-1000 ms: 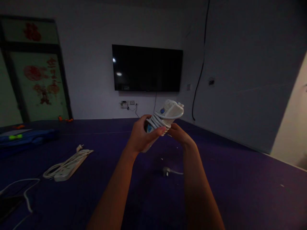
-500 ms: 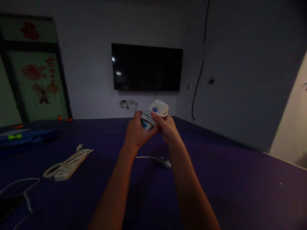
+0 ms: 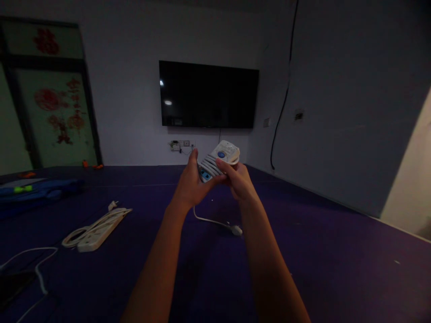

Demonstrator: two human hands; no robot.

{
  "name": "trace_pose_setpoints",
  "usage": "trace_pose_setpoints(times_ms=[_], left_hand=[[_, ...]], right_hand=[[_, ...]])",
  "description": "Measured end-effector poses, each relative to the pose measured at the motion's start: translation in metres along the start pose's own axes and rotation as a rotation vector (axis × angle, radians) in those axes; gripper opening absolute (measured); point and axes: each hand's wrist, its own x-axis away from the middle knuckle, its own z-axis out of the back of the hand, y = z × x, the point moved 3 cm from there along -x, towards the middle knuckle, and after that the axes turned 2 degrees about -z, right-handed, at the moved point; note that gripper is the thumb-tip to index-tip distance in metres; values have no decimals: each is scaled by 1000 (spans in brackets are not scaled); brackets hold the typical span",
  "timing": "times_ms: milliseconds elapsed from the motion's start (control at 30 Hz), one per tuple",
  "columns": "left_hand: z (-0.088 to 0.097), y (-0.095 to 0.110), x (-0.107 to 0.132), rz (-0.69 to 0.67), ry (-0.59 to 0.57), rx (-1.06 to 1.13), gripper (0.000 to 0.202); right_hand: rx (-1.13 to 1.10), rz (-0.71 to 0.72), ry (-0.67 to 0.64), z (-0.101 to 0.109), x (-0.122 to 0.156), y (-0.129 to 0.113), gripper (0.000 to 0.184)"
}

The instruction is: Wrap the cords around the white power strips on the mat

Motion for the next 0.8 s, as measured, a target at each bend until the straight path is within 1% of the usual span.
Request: trace_pose_setpoints(times_ms=[200, 267, 333, 400, 467, 500, 567, 633, 733, 800], left_hand=[[-4, -10, -3, -16, -43, 74, 104], [-4, -11, -4, -21, -5, 65, 107], [-3, -11, -4, -30, 78, 30, 108], [-1, -8, -2, -43, 167, -54, 100], [-1, -4, 0, -55, 231, -196, 85], [-2, -1, 2, -64, 244, -272, 76], [-6, 6, 3, -95, 217, -397, 65], [-11, 11, 4, -133, 149, -475, 61], [-18, 13, 3, -155, 58, -543, 69], [-22, 11, 3, -143, 41, -566, 80]], right_hand=[[-11, 16, -12, 1, -2, 2, 48], [-21, 10, -3, 2, -3, 4, 48], [-42, -9, 18, 3, -5, 6, 49], [-64, -27, 42, 3, -6, 8, 49], [-77, -32, 73, 3, -7, 9, 48], [-83, -29, 93, 3, -7, 9, 48], [-93, -19, 132, 3, -7, 10, 47], [-94, -6, 164, 4, -7, 9, 49], [-86, 29, 209, 5, -8, 8, 51], [-102, 67, 227, 5, -9, 7, 49]])
